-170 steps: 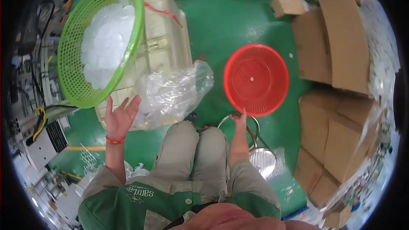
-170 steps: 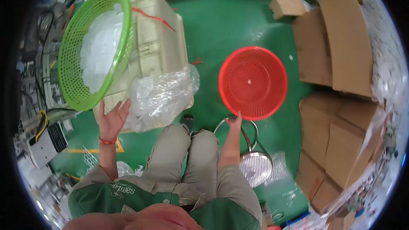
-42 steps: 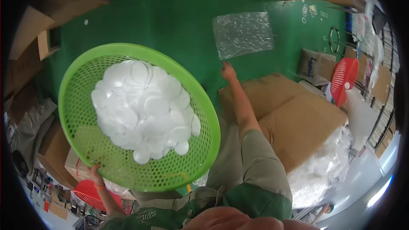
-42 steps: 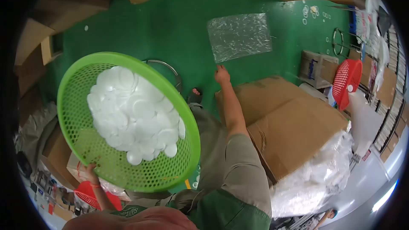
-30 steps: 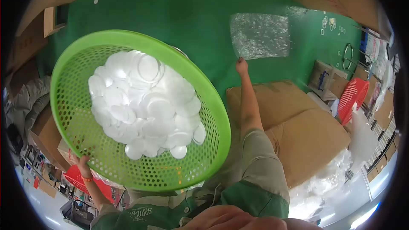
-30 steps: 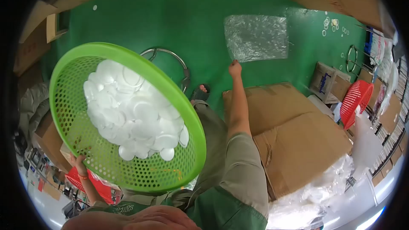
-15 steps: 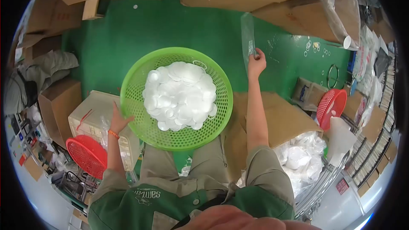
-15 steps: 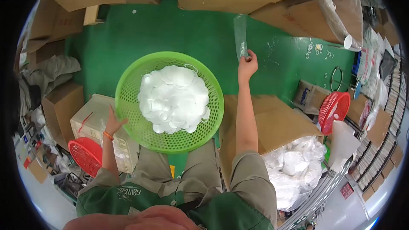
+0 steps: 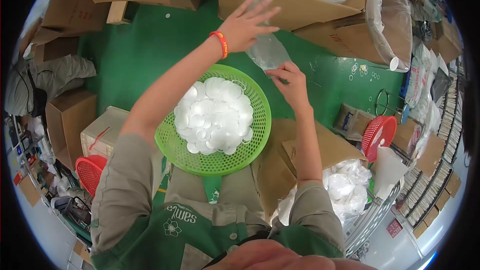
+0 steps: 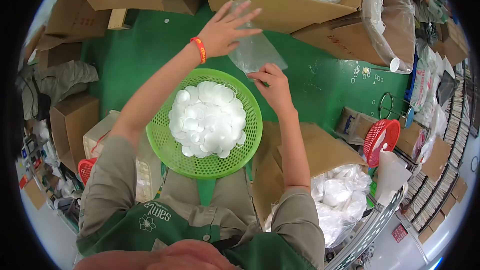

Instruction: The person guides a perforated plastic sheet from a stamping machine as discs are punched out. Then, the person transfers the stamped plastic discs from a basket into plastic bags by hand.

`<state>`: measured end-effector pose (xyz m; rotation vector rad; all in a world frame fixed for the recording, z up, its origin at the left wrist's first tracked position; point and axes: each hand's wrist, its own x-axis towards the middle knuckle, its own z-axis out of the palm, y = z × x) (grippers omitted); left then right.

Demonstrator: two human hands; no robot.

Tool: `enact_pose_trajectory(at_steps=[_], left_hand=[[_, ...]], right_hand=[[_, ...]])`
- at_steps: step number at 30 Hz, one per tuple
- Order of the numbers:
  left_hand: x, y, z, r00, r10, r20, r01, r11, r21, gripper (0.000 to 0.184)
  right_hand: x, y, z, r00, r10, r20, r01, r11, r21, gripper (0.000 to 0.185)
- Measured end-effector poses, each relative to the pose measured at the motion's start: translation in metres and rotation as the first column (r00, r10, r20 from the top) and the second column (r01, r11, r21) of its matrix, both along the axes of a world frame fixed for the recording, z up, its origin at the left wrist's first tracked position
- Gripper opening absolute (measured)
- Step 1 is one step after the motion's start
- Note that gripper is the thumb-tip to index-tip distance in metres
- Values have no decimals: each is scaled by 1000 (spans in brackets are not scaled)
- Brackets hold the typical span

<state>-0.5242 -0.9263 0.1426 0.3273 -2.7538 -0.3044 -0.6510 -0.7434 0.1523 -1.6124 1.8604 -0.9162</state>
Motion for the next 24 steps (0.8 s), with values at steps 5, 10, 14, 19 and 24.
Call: enact_pose_trajectory(at_steps=[5,10,14,19,24], left_hand=[[38,-28,-49,913,338,227,-362,929,72,14],[75,-30,-88,764,565,311,-632,559,536,10],[83,-12,-116,688,698,197,-565,345,750,17],[90,-1,-148,525,747,407,264,-598,757,12],[95,-4,-132,509,667,544,393,-743,542,8]], right_hand=[[-9,-4,-17,958,-258,129,272,956,-109,20],[-11,-8,-78,792,-606,72,609,779,-148,19],[-14,-13,-145,603,-703,377,763,647,-13,19],[-12,-14,-156,-602,-484,636,240,649,722,12],[-32,1,-175,-564,-490,664,-10,809,588,9]])
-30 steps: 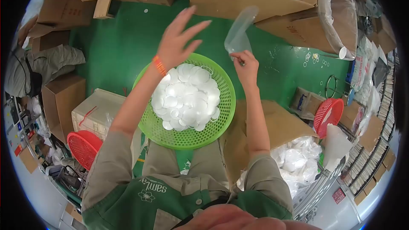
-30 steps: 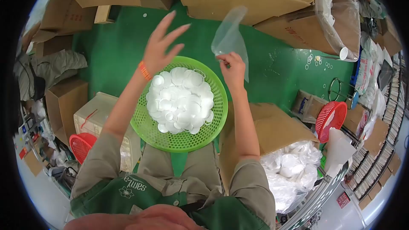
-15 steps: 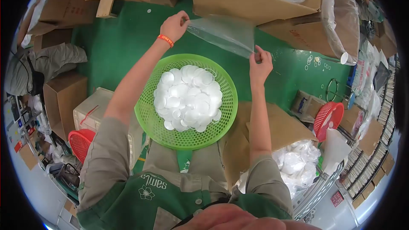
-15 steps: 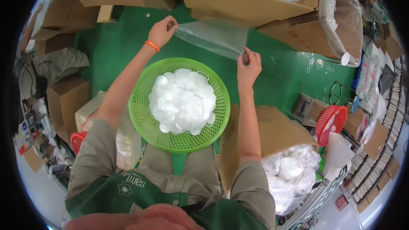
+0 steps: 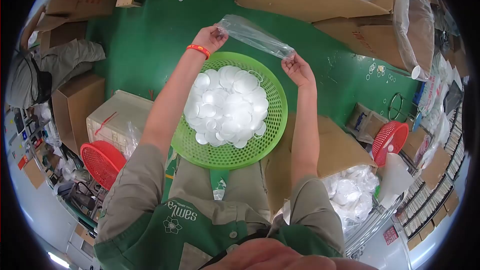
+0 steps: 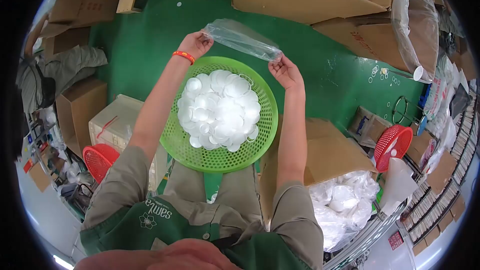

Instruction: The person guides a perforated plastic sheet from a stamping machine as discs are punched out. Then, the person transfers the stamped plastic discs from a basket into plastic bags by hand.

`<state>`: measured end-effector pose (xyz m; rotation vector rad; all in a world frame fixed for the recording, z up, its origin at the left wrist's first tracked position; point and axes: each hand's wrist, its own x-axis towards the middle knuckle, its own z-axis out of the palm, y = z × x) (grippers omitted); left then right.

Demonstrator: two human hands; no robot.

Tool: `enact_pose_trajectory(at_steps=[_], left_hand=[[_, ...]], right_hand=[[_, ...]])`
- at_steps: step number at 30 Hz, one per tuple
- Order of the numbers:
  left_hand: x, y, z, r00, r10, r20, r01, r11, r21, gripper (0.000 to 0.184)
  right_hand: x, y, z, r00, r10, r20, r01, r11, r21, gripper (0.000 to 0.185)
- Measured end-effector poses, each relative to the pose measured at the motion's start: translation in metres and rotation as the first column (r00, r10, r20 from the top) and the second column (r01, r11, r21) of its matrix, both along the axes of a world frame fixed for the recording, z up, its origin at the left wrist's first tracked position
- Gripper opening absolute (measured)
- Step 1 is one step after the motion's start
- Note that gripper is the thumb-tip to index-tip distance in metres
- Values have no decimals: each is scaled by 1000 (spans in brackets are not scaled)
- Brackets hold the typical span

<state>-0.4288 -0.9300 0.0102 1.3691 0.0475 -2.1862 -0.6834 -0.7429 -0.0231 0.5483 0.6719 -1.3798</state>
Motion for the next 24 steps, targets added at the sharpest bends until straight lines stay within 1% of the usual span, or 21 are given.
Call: enact_pose_trajectory(at_steps=[1,3,4,5,6,7,8,9,11,12,13,14,15,16,17,19,20,21,22,23,24], left_hand=[[6,-4,-15,1000,2,0,-2,1000,0,8],[25,-13,-51,959,-84,-272,83,996,-14,7],[31,-10,-54,895,-156,-419,122,987,-108,8],[34,-10,-59,895,-155,-418,122,987,-105,8],[36,-10,-59,925,-268,-268,177,931,-320,9],[37,-10,-57,935,-341,-92,251,825,-507,11],[37,-9,-56,902,-374,217,431,737,-522,16],[46,-9,-56,901,-372,221,432,738,-518,16],[72,-9,-52,655,-622,429,727,363,-582,19],[85,-6,-53,653,-623,431,730,367,-577,19],[98,-3,-52,599,-644,476,776,320,-544,18],[111,1,-52,543,-661,518,817,274,-507,18],[122,5,-50,541,-662,518,820,279,-500,18],[132,8,-44,595,-647,477,770,288,-569,16],[139,13,-40,645,-632,430,714,297,-635,14],[147,19,-35,642,-650,407,716,318,-621,16],[149,21,-36,648,-663,375,721,374,-584,15],[151,23,-38,655,-675,340,723,428,-543,14],[151,22,-38,639,-674,372,726,369,-580,11],[151,18,-43,643,-671,370,724,374,-580,11],[150,13,-45,703,-682,203,661,520,-542,10]], right_hand=[[1,-2,3,1000,2,0,-2,1000,0,9],[5,-8,10,961,105,-257,-147,978,-147,12],[9,-11,11,920,154,-361,-205,973,-105,14],[12,-13,4,920,155,-359,-205,973,-103,14],[14,-13,-9,901,131,-413,-205,969,-139,14],[16,-13,-19,879,106,-464,-208,962,-174,14],[16,-11,-28,841,140,-522,-254,955,-153,12],[18,-7,-32,844,143,-517,-255,955,-153,12],[21,9,-39,773,238,-589,-389,910,-143,9],[25,18,-38,782,243,-574,-408,896,-176,12],[32,27,-31,785,245,-569,-407,896,-176,12],[40,35,-23,700,336,-630,-495,864,-89,15],[48,42,-12,603,424,-676,-572,820,5,19],[53,46,-5,647,414,-640,-593,801,-80,32],[56,46,-1,648,423,-633,-597,798,-78,32],[59,47,2,515,394,-761,-638,770,-33,42],[57,47,-1,517,436,-737,-662,749,-22,48],[58,47,2,516,441,-735,-666,746,-20,48],[58,45,6,480,441,-758,-685,729,-10,49],[58,44,9,443,438,-782,-703,711,0,50],[59,44,9,436,435,-788,-702,712,5,53]])
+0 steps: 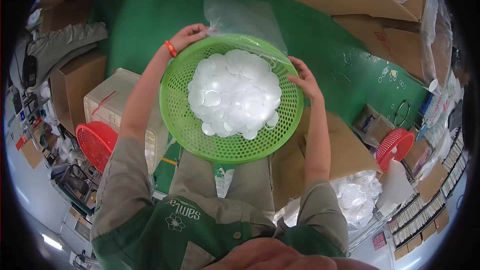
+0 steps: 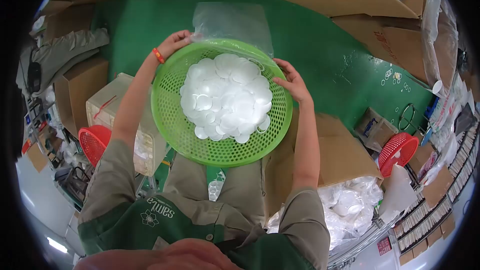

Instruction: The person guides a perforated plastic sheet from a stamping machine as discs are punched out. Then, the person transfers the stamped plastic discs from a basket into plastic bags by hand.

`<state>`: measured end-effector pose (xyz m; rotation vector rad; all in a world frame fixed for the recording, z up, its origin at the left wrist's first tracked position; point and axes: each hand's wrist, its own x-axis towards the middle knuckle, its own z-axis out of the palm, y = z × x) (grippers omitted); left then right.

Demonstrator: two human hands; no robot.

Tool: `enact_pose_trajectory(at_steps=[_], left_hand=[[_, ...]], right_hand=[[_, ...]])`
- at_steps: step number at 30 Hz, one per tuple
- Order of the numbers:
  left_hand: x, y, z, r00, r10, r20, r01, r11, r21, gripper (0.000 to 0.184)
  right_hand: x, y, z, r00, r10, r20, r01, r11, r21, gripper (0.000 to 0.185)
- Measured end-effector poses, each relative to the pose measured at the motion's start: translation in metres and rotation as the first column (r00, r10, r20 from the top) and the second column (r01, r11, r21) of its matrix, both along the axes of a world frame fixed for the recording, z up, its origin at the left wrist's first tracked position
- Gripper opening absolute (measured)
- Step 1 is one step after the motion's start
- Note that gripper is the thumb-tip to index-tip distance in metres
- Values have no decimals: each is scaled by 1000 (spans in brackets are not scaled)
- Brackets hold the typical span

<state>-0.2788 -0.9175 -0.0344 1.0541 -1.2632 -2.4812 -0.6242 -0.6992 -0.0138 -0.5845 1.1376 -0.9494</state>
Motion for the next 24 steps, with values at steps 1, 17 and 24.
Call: enact_pose_trajectory(at_steps=[1,17,24], left_hand=[[0,-2,-2,996,67,-60,-55,981,184,9],[27,5,25,999,13,-51,-8,996,91,60],[30,-9,57,999,-36,-15,39,951,308,59]], right_hand=[[2,-1,-1,1000,6,-3,-6,1000,0,53],[-4,-37,3,996,-2,90,-14,983,182,48],[-16,-91,79,966,113,232,-203,889,411,45]])
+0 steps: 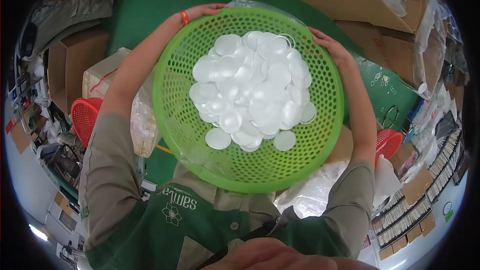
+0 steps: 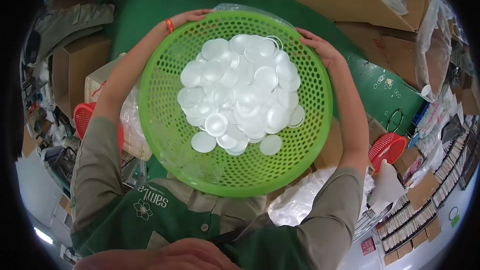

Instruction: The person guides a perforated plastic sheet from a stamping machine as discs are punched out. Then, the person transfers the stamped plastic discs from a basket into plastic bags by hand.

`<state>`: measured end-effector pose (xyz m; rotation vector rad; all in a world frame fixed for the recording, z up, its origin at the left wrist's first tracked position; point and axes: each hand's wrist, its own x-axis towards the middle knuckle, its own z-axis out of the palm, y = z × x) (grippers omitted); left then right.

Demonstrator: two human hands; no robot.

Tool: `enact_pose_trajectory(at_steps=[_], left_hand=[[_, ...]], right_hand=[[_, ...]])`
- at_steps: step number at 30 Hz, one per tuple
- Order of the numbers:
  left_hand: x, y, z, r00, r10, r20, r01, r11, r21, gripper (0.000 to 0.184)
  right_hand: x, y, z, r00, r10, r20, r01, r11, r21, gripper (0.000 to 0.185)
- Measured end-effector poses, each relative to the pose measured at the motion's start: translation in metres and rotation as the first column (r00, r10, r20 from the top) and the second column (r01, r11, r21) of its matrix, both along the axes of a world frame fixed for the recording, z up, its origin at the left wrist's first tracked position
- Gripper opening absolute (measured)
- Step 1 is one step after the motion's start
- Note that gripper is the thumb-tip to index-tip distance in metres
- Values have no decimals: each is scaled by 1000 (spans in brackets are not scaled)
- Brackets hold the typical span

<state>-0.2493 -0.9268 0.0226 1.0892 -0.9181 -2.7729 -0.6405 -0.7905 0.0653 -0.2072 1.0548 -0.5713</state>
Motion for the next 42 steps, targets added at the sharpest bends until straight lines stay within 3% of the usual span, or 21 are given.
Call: enact_pose_trajectory(at_steps=[3,5,7,8,10,12,15,18,22,26,30,33,35,36,38,39,41,42], left_hand=[[22,14,-7,999,-49,-9,49,999,3,61],[38,36,7,998,-61,5,61,998,5,60],[45,56,40,994,-48,98,41,997,69,47],[54,62,36,993,-84,88,81,996,27,43],[68,76,22,991,-115,76,116,993,-8,38],[75,86,15,959,-198,205,251,926,-283,32],[87,105,12,963,-161,217,243,869,-431,31],[95,122,27,970,-78,229,161,914,-372,27],[117,150,8,990,14,138,46,904,-424,17],[139,190,-1,974,62,217,21,932,-361,15],[158,231,-25,991,63,120,-15,931,-364,20],[168,259,-23,959,85,271,22,930,-366,23],[177,272,-30,977,183,112,-145,948,-284,25],[180,281,-28,956,251,151,-232,964,-134,25],[187,297,-39,956,271,114,-259,959,-111,24],[192,306,-52,957,281,74,-273,957,-94,23],[203,322,-81,961,275,32,-267,951,-156,22],[205,330,-89,967,256,-10,-252,941,-225,20]], right_hand=[[15,18,19,999,51,13,-51,999,-5,46],[36,37,35,999,-2,55,2,1000,-14,48],[49,58,31,1000,18,-25,-19,999,-32,47],[61,70,26,998,-62,5,62,996,-57,40],[81,88,16,984,-33,-174,12,992,-123,29],[92,100,9,961,-4,-278,-37,989,-142,27],[105,111,1,947,30,-320,-93,978,-185,25],[122,108,26,922,126,-367,-220,949,-226,24],[137,109,28,854,253,-454,-397,881,-257,20],[149,129,6,872,240,-427,-390,868,-309,13],[159,153,-11,854,325,-407,-456,844,-283,18],[171,165,-20,822,380,-424,-502,836,-222,18],[178,164,-26,842,369,-394,-445,887,-120,18],[185,164,-24,836,383,-393,-458,881,-117,18],[200,168,-19,902,256,-347,-270,963,10,18],[200,171,-30,899,269,-346,-281,960,17,18],[198,180,-57,825,489,-282,-549,812,-198,18],[200,183,-67,831,486,-270,-547,804,-234,17]])
